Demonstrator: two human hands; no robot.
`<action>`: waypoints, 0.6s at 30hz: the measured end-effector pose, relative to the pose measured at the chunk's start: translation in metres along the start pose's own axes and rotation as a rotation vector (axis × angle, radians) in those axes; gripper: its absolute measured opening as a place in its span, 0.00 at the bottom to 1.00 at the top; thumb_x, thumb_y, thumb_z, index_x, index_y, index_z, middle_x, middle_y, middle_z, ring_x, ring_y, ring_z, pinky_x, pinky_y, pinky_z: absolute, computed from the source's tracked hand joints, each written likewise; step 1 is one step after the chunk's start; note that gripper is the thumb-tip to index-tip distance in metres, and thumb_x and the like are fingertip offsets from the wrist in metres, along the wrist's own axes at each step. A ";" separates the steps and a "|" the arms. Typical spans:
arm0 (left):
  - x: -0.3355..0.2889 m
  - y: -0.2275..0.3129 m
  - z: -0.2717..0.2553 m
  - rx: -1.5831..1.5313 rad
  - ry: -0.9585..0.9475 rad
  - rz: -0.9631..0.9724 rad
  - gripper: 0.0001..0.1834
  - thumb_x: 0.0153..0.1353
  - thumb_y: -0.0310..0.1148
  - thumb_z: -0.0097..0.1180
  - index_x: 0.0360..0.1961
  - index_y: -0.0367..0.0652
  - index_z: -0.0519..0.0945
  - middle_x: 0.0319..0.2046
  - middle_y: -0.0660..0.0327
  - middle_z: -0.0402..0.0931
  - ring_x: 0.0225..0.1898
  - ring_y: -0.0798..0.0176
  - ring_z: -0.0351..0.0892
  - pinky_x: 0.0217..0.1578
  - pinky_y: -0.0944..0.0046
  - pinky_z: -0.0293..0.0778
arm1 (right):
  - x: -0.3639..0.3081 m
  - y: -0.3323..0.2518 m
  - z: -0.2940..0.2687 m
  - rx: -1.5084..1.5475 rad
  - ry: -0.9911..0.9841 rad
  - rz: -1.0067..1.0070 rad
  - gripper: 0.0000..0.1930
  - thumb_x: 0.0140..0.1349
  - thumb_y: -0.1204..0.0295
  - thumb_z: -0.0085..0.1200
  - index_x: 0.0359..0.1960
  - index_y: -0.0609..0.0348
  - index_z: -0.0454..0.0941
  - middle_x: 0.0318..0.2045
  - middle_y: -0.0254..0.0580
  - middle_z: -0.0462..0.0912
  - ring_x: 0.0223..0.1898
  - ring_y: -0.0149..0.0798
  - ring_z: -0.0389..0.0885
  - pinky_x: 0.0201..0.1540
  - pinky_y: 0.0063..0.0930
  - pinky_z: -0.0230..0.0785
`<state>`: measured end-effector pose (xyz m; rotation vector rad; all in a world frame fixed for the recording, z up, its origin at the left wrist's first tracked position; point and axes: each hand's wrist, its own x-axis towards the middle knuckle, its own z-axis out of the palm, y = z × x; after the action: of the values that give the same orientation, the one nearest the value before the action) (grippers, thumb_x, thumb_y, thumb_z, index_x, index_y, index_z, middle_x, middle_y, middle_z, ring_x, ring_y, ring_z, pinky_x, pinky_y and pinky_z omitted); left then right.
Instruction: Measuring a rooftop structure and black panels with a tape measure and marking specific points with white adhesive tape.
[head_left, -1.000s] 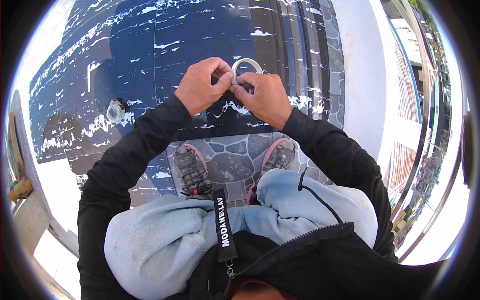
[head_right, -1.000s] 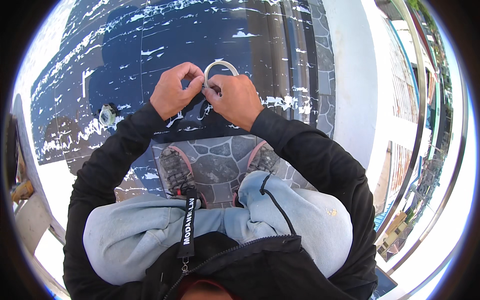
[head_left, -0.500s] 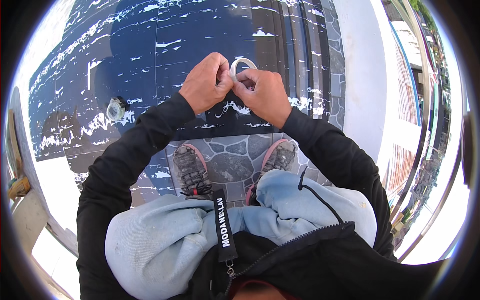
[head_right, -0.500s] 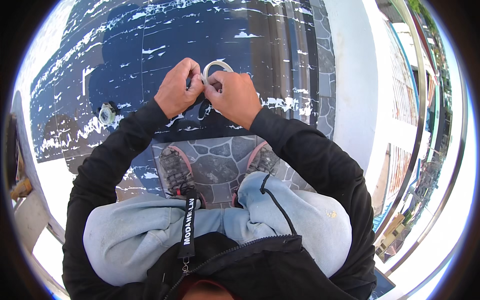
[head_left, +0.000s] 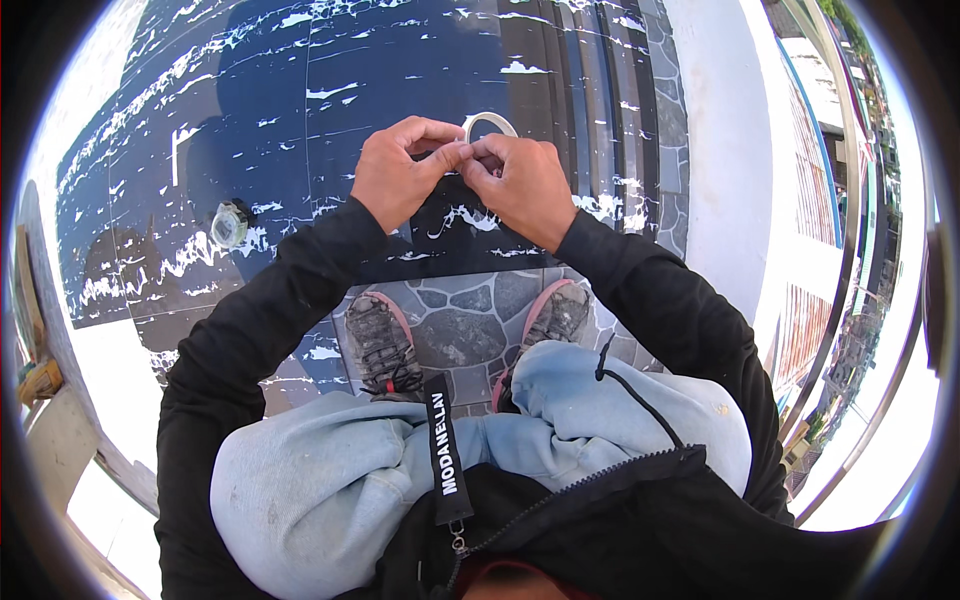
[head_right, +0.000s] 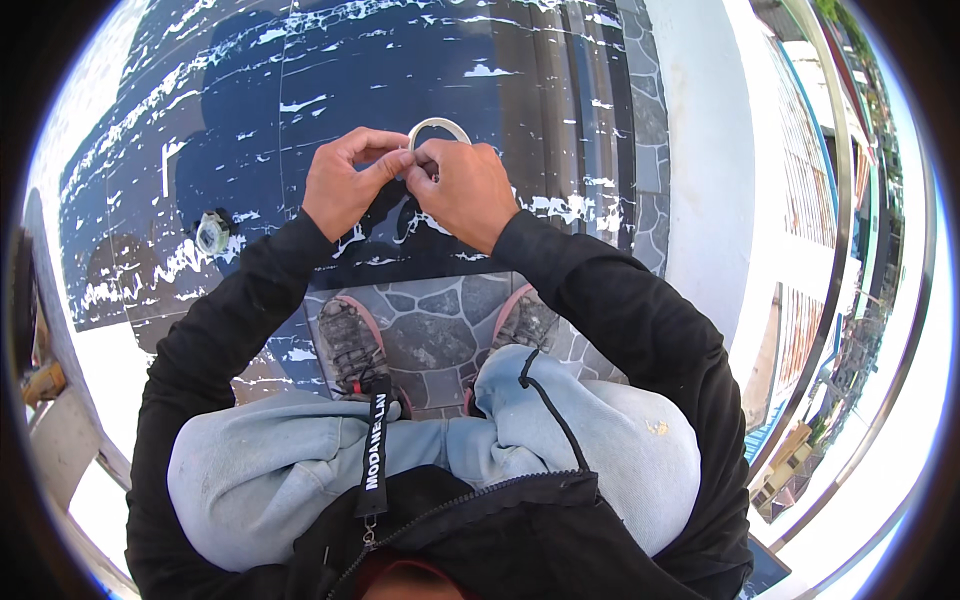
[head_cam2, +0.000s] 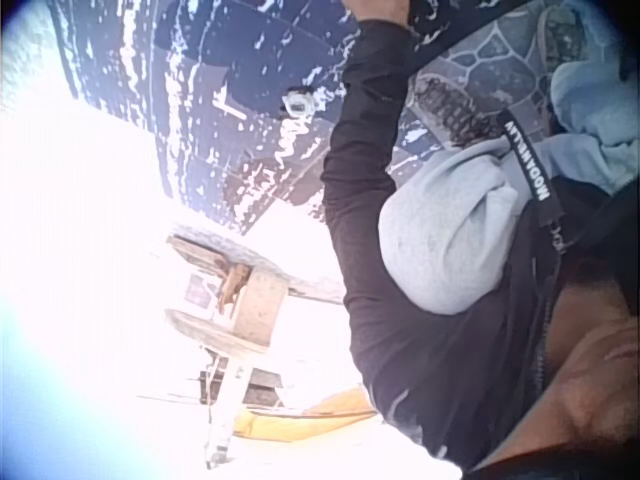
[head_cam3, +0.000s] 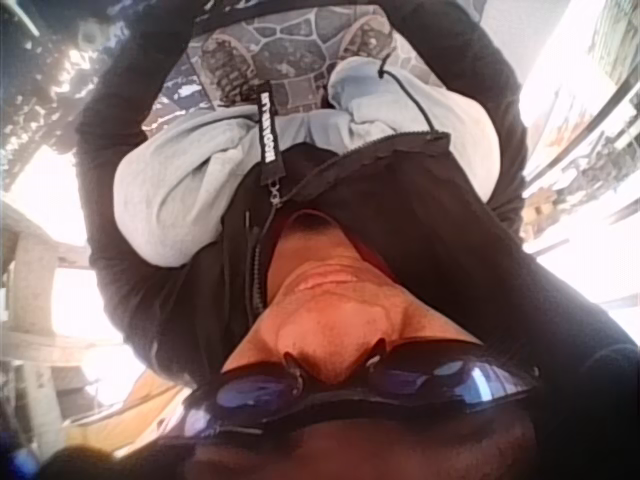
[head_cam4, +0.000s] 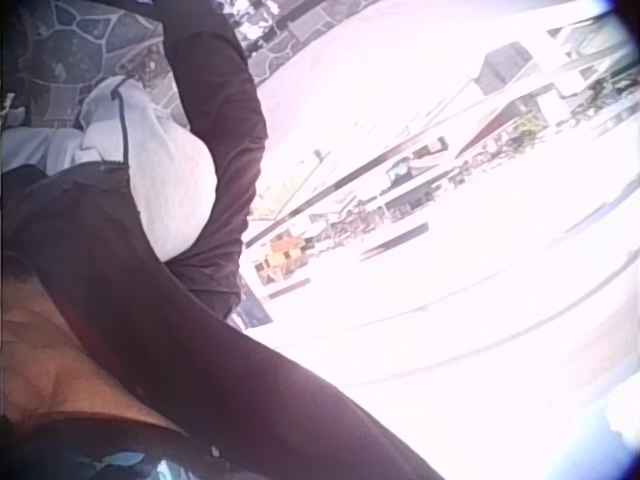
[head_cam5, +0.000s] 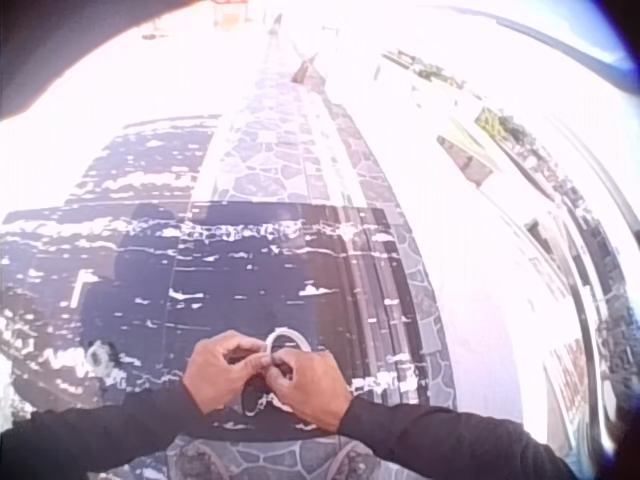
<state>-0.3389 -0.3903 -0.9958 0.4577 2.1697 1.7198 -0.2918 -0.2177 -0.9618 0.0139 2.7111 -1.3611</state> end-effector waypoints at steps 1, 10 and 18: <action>0.002 -0.002 -0.003 -0.056 -0.040 -0.081 0.12 0.60 0.33 0.62 0.42 0.36 0.81 0.35 0.61 0.82 0.36 0.69 0.80 0.41 0.69 0.75 | 0.001 0.000 0.000 -0.024 -0.015 0.005 0.11 0.57 0.66 0.56 0.29 0.63 0.81 0.21 0.51 0.82 0.24 0.51 0.81 0.29 0.39 0.72; 0.027 -0.009 -0.018 0.150 -0.113 -0.163 0.14 0.61 0.39 0.61 0.36 0.36 0.81 0.28 0.64 0.81 0.31 0.75 0.78 0.33 0.72 0.73 | 0.029 0.017 -0.013 -0.283 -0.022 -0.176 0.15 0.58 0.59 0.56 0.25 0.59 0.82 0.19 0.46 0.81 0.21 0.50 0.79 0.28 0.41 0.71; 0.073 -0.054 -0.029 0.080 -0.046 -0.262 0.18 0.59 0.45 0.63 0.35 0.38 0.81 0.27 0.66 0.79 0.31 0.74 0.76 0.34 0.73 0.70 | 0.111 0.035 -0.027 -0.450 -0.274 -0.103 0.24 0.58 0.49 0.59 0.22 0.61 0.82 0.15 0.42 0.78 0.19 0.37 0.78 0.27 0.30 0.69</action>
<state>-0.4198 -0.3945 -1.0471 0.2171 2.1620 1.4734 -0.4031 -0.1796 -0.9849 -0.3267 2.7362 -0.6802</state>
